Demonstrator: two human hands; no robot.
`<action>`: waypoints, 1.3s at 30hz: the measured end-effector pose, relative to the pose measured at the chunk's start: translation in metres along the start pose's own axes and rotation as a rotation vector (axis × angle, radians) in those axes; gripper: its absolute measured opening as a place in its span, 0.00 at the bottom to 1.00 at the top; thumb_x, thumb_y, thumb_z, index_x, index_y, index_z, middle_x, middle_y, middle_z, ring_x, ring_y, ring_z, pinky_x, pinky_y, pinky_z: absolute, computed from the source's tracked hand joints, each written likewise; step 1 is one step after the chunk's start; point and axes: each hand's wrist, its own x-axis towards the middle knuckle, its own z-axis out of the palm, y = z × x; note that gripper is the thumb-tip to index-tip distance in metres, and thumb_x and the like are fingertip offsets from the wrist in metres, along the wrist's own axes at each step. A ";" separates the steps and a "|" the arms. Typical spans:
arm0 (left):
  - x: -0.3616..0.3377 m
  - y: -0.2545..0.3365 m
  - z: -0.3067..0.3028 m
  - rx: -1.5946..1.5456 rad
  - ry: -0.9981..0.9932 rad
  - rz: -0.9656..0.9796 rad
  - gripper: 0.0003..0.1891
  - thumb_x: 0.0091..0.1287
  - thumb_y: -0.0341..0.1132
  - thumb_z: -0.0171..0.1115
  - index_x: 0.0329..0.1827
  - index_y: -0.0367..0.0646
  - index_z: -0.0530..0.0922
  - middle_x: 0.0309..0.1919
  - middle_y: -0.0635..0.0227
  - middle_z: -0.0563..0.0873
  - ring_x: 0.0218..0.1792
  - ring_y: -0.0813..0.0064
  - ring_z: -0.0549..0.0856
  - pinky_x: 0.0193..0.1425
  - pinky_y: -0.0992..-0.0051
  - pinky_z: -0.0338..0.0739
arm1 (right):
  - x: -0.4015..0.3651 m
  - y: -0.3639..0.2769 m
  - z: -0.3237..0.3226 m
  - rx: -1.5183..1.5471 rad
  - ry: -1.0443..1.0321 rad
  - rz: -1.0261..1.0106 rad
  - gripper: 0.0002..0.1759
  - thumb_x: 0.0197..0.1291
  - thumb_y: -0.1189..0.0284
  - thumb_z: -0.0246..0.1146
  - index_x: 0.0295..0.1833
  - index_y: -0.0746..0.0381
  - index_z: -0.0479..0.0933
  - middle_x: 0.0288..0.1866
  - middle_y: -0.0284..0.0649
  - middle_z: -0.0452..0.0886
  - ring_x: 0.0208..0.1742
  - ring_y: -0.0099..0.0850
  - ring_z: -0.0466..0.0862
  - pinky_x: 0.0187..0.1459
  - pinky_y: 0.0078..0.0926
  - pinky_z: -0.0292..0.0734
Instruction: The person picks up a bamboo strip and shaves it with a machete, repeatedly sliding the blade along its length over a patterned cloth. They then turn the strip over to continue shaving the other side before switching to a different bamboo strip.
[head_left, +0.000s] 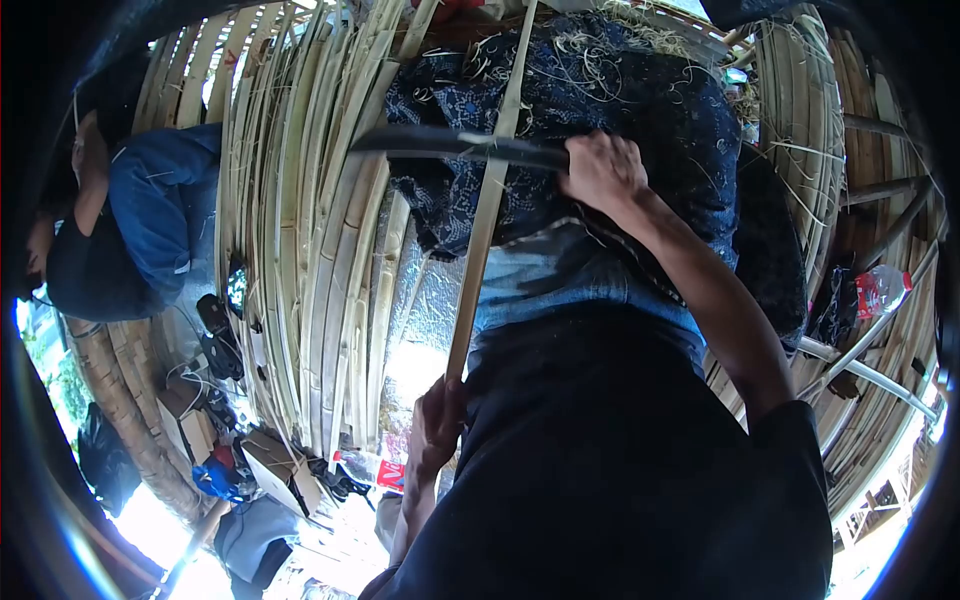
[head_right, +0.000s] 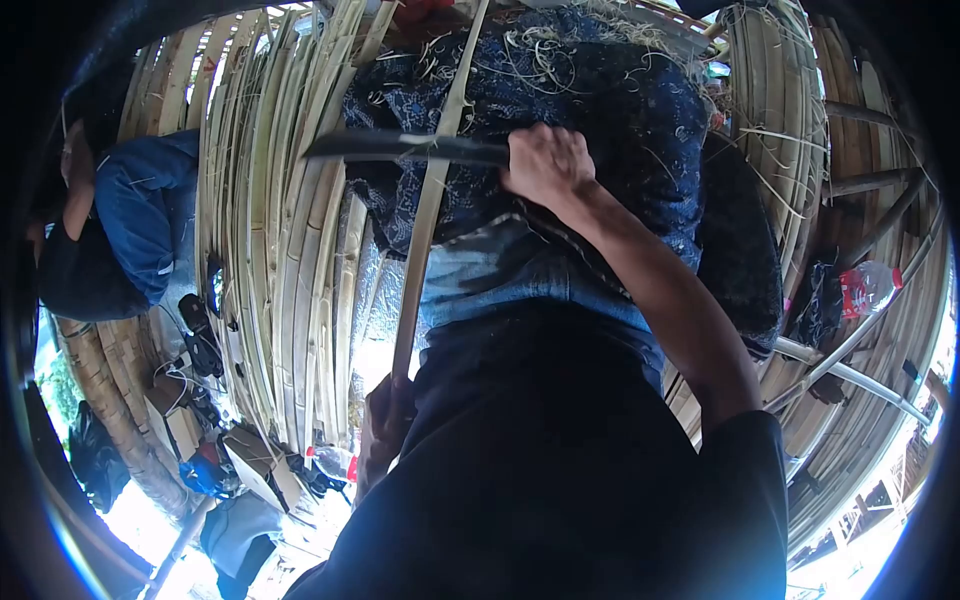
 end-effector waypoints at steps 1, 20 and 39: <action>-0.004 -0.003 -0.001 -0.012 0.018 -0.023 0.23 0.81 0.49 0.44 0.36 0.37 0.76 0.20 0.61 0.78 0.23 0.70 0.76 0.29 0.67 0.67 | 0.008 -0.001 -0.003 0.043 -0.022 0.066 0.15 0.55 0.62 0.67 0.39 0.63 0.85 0.39 0.54 0.87 0.43 0.51 0.89 0.49 0.47 0.83; 0.146 0.102 0.023 -0.648 -0.341 -0.020 0.18 0.81 0.49 0.49 0.35 0.48 0.70 0.20 0.83 0.65 0.15 0.91 0.60 0.17 0.82 0.51 | -0.004 0.002 -0.009 0.051 -0.073 -0.115 0.14 0.52 0.63 0.68 0.37 0.64 0.83 0.39 0.53 0.86 0.42 0.51 0.88 0.49 0.48 0.83; 0.009 -0.026 -0.014 -0.500 -0.213 -0.130 0.20 0.81 0.53 0.47 0.33 0.50 0.68 0.19 0.83 0.63 0.16 0.91 0.60 0.17 0.83 0.50 | 0.003 -0.001 0.001 0.005 -0.098 0.022 0.13 0.55 0.65 0.64 0.41 0.61 0.83 0.44 0.53 0.85 0.48 0.50 0.87 0.52 0.49 0.78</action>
